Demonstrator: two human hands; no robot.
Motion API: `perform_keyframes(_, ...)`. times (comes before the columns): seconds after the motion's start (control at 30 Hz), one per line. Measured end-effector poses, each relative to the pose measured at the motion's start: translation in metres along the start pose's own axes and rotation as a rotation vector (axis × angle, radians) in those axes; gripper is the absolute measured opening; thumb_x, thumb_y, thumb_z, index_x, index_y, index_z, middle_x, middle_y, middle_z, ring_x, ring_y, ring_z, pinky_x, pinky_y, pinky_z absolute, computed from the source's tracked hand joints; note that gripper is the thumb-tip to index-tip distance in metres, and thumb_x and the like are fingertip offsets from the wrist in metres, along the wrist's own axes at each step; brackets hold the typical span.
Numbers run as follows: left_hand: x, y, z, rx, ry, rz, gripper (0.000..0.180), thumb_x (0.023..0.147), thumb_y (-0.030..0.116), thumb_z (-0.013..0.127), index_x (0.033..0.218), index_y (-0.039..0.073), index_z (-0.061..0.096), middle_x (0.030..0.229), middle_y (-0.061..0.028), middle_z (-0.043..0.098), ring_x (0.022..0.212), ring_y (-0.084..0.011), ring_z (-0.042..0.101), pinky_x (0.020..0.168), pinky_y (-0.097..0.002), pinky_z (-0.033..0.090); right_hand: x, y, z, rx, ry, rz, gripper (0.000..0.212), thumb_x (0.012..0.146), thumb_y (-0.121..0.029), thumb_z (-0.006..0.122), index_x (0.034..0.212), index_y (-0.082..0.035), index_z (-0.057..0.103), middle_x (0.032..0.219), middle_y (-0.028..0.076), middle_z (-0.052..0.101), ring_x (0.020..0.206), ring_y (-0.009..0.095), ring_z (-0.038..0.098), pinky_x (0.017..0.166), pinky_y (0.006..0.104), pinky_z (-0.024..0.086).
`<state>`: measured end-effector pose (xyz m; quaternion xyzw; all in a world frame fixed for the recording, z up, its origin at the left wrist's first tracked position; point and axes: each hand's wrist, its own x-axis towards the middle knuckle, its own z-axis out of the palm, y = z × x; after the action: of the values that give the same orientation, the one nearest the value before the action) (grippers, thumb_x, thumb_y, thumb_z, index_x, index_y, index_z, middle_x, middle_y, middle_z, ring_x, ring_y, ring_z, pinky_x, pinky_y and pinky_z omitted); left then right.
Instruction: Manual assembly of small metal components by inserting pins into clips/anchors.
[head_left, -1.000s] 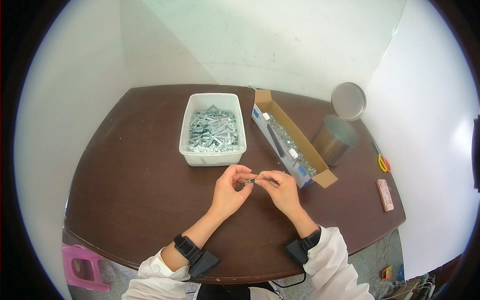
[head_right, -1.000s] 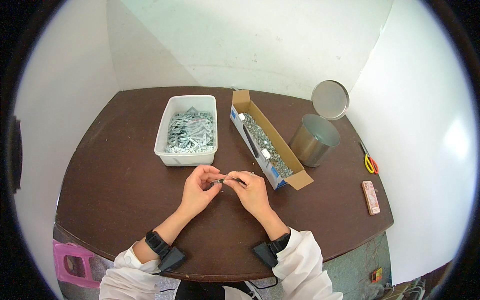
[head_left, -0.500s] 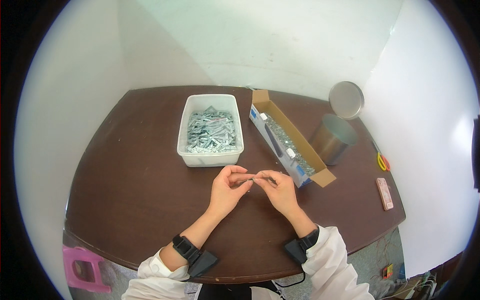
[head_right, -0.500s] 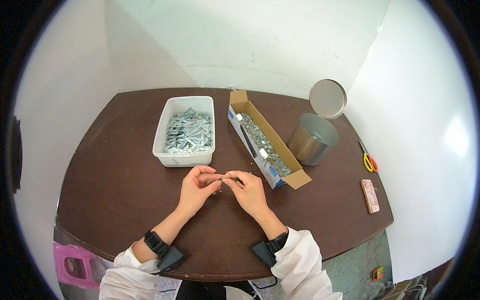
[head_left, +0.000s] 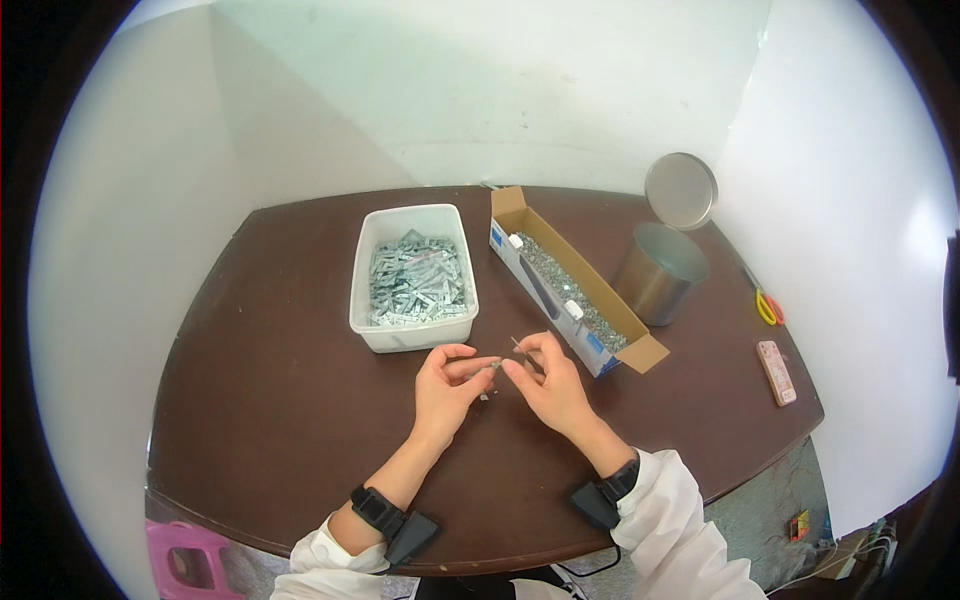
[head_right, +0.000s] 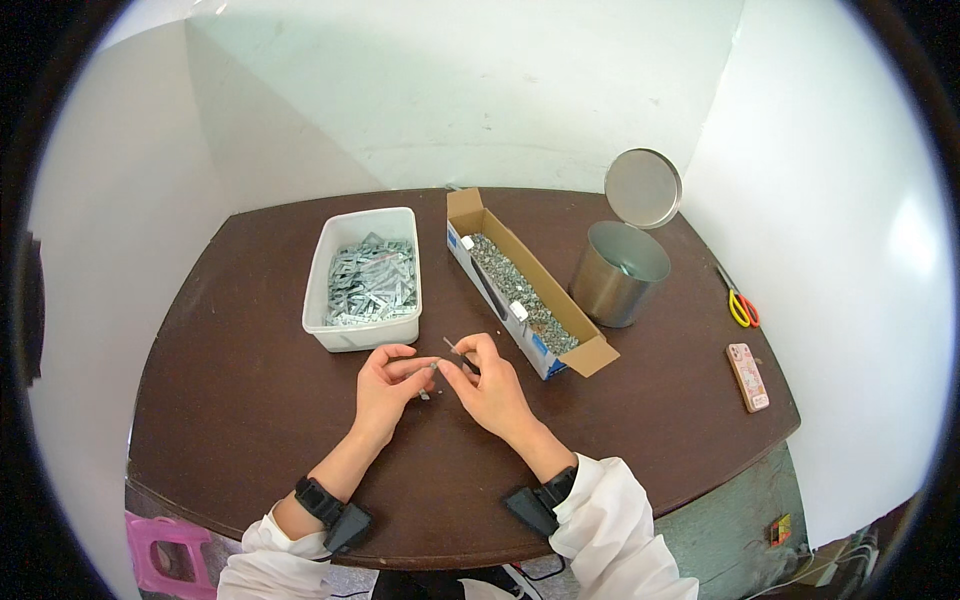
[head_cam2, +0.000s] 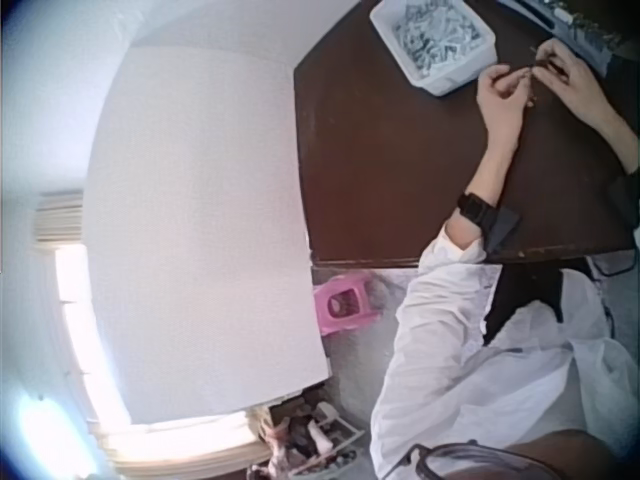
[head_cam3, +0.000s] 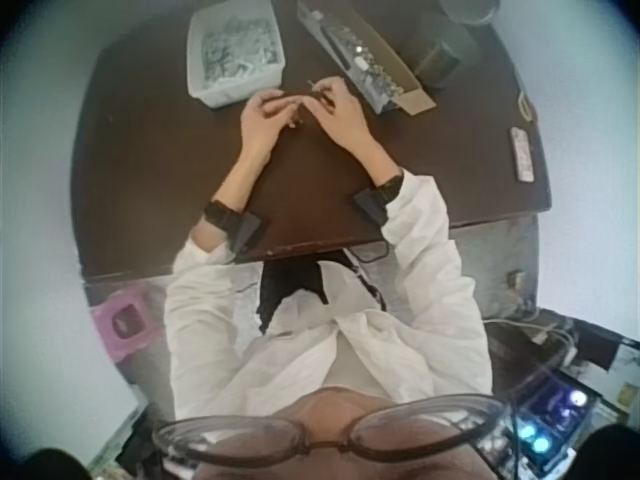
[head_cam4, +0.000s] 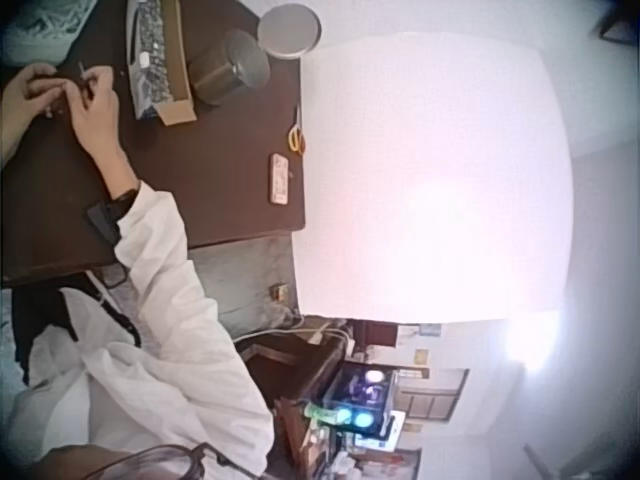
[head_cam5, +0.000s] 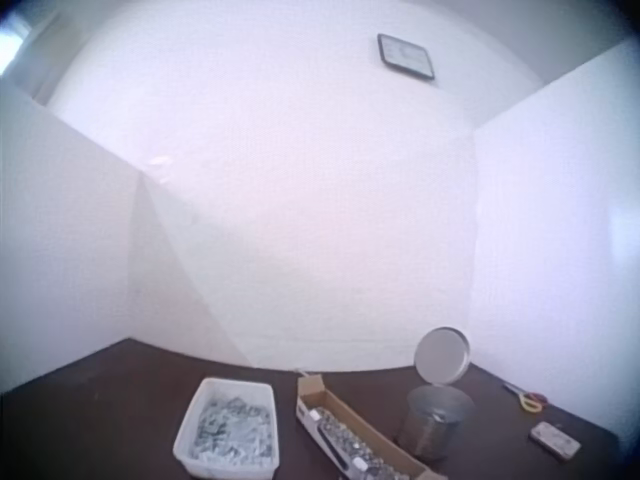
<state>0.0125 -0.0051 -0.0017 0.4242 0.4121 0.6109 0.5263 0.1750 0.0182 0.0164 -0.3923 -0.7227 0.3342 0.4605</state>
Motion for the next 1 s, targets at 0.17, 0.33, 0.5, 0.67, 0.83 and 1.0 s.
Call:
perform_keyframes(0.17, 0.001, 0.003, 0.001, -0.094, 0.116, 0.033, 0.030, 0.082, -0.004, 0.064, 0.104, 0.000, 0.044, 0.101, -0.0178, 0.067, 0.074, -0.0137, 0.063, 0.067, -0.0243, 0.053, -0.002, 0.007, -0.005, -0.206, -0.019, -0.021, 0.025, 0.089, -0.020, 0.060, 0.093, -0.002, 0.044, 0.075, 0.014, 0.061, 0.069, 0.029, 0.063, 0.060, 0.0367, 0.048)
perform_keyframes(0.33, -0.001, 0.004, 0.001, -0.049, 0.135, 0.099, 0.029, 0.082, -0.004, 0.064, 0.103, 0.000, 0.044, 0.101, -0.0184, 0.066, 0.073, -0.0131, 0.062, 0.067, -0.0233, 0.051, -0.004, -0.006, -0.005, -0.322, -0.141, -0.039, 0.021, 0.086, -0.018, 0.064, 0.088, -0.002, 0.050, 0.076, 0.013, 0.065, 0.064, 0.024, 0.064, 0.059, 0.0318, 0.047)
perform_keyframes(0.5, -0.001, 0.005, 0.003, -0.018, 0.152, 0.130, 0.029, 0.082, -0.003, 0.064, 0.102, 0.000, 0.044, 0.101, -0.0165, 0.067, 0.077, -0.0105, 0.061, 0.068, -0.0213, 0.050, -0.005, -0.005, -0.005, -0.288, -0.052, -0.127, 0.018, 0.084, -0.017, 0.067, 0.084, -0.003, 0.055, 0.073, 0.011, 0.065, 0.060, 0.022, 0.062, 0.055, 0.0301, 0.046)
perform_keyframes(0.67, -0.004, 0.008, 0.007, 0.125, 0.180, 0.196, 0.027, 0.082, -0.002, 0.065, 0.099, 0.001, 0.045, 0.098, -0.0124, 0.069, 0.080, -0.0072, 0.061, 0.068, -0.0188, 0.048, -0.006, -0.002, -0.005, -0.304, -0.004, -0.187, 0.015, 0.083, -0.016, 0.068, 0.084, -0.004, 0.059, 0.071, 0.009, 0.064, 0.055, 0.021, 0.059, 0.052, 0.0300, 0.044)
perform_keyframes(0.83, -0.007, 0.007, 0.009, 0.314, 0.239, 0.408, 0.024, 0.080, -0.002, 0.066, 0.095, 0.003, 0.047, 0.096, -0.0109, 0.070, 0.080, -0.0074, 0.062, 0.067, -0.0204, 0.047, -0.006, -0.005, 0.000, -0.350, 0.096, -0.291, 0.018, 0.084, -0.020, 0.066, 0.091, -0.006, 0.057, 0.066, 0.008, 0.061, 0.057, 0.024, 0.061, 0.053, 0.0341, 0.046)
perform_keyframes(1.0, -0.010, 0.010, 0.011, 0.333, 0.262, 0.402, 0.025, 0.081, -0.004, 0.065, 0.095, 0.002, 0.046, 0.098, -0.0138, 0.069, 0.086, -0.0112, 0.064, 0.074, -0.0230, 0.049, -0.007, -0.009, 0.005, -0.223, 0.095, -0.193, 0.016, 0.088, -0.018, 0.061, 0.091, -0.005, 0.053, 0.067, 0.010, 0.061, 0.060, 0.028, 0.063, 0.053, 0.0375, 0.046)
